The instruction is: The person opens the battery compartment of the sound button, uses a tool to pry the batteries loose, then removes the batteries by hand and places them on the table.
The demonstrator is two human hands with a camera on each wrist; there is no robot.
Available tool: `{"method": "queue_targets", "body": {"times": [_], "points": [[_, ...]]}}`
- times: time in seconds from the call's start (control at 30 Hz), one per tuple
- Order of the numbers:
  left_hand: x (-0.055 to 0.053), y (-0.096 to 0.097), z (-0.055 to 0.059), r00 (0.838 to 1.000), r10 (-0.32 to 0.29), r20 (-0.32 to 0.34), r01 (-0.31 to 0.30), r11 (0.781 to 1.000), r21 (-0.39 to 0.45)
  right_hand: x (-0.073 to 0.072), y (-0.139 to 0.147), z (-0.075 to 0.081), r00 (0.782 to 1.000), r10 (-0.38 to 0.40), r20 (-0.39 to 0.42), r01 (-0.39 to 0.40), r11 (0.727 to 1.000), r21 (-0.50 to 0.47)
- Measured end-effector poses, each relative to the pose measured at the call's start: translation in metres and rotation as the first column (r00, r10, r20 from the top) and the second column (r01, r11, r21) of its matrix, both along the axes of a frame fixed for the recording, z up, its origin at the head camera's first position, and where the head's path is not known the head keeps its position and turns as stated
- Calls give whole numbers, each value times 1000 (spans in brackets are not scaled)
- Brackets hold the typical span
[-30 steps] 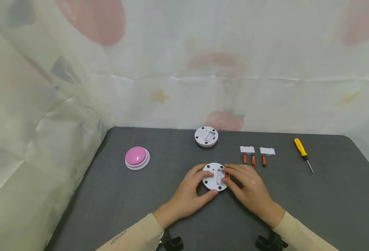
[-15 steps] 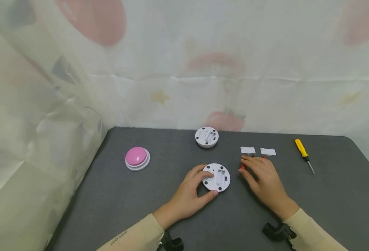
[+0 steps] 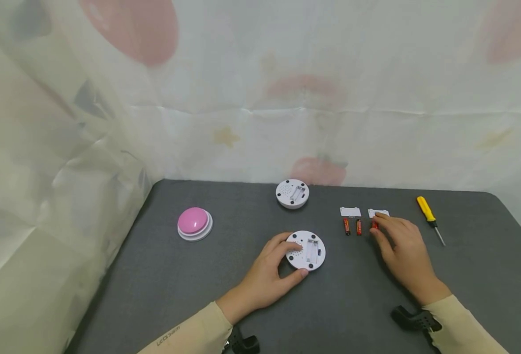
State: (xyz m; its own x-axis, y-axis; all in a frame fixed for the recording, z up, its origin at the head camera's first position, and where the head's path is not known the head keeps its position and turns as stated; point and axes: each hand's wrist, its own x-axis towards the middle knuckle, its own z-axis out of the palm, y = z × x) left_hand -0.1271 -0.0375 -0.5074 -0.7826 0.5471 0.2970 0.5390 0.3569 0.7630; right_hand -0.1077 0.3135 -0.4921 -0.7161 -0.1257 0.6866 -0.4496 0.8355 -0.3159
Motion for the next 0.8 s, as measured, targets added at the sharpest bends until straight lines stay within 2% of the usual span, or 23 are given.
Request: {"method": "queue_targets", "body": {"times": [0.17,0.33,0.57,0.8], "points": [[-1,-1,0,1000,2,2,-2,1000,5,3,14,-1,995,-74,65,73,997,15],[-1,-1,0,1000,3,1,-3,1000,9,3,20,-4,978,-142,154,139,990,32],[-2,-1,-1,1000,4,-12,-4,1000,15,3,22,-5,950,-188,251,176,982,69],[-5,1,-1,1000,1,-7,-1,1000,5,3,24,-6,940,-202,274,185,979,85]]}}
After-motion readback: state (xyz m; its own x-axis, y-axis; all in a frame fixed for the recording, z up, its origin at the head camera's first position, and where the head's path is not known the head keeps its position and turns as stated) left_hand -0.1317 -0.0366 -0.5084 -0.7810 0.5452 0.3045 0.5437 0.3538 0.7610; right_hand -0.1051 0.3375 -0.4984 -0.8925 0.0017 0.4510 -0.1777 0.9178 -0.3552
